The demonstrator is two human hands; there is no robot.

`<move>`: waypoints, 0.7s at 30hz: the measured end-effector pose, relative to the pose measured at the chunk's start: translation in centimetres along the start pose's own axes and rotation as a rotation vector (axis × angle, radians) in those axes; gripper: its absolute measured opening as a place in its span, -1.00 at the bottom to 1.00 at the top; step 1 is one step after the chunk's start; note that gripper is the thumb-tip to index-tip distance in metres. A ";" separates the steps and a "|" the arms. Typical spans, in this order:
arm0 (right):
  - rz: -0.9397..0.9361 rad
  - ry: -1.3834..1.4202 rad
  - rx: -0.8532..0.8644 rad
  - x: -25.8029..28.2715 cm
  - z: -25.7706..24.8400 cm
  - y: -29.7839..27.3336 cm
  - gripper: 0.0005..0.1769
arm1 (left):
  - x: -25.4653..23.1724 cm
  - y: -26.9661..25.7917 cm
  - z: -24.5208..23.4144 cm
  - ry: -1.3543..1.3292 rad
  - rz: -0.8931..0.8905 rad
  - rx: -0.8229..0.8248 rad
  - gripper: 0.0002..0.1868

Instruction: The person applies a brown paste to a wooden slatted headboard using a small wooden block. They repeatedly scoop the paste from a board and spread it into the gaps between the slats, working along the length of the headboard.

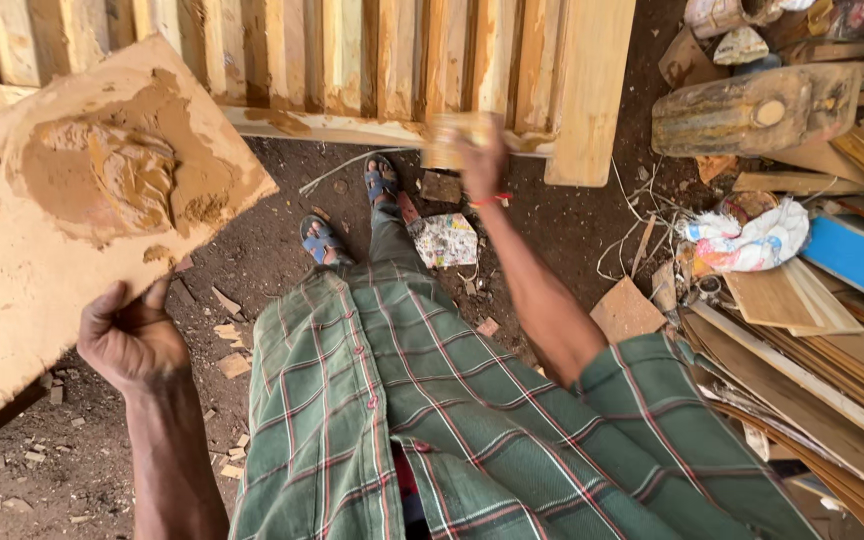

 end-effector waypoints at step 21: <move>0.162 0.493 0.152 0.1 8.8 -3.3 -0.29 | -2.7 -1.1 -2.0 0.031 0.095 -0.029 -0.89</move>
Point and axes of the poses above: each hand's wrist, its own y-axis towards the middle knuckle, its own z-axis out of the palm, x = y × z, the point moved 10 cm from there along y, towards the middle knuckle, and after that the axes turned 4 degrees about z, right-handed, at the moved point
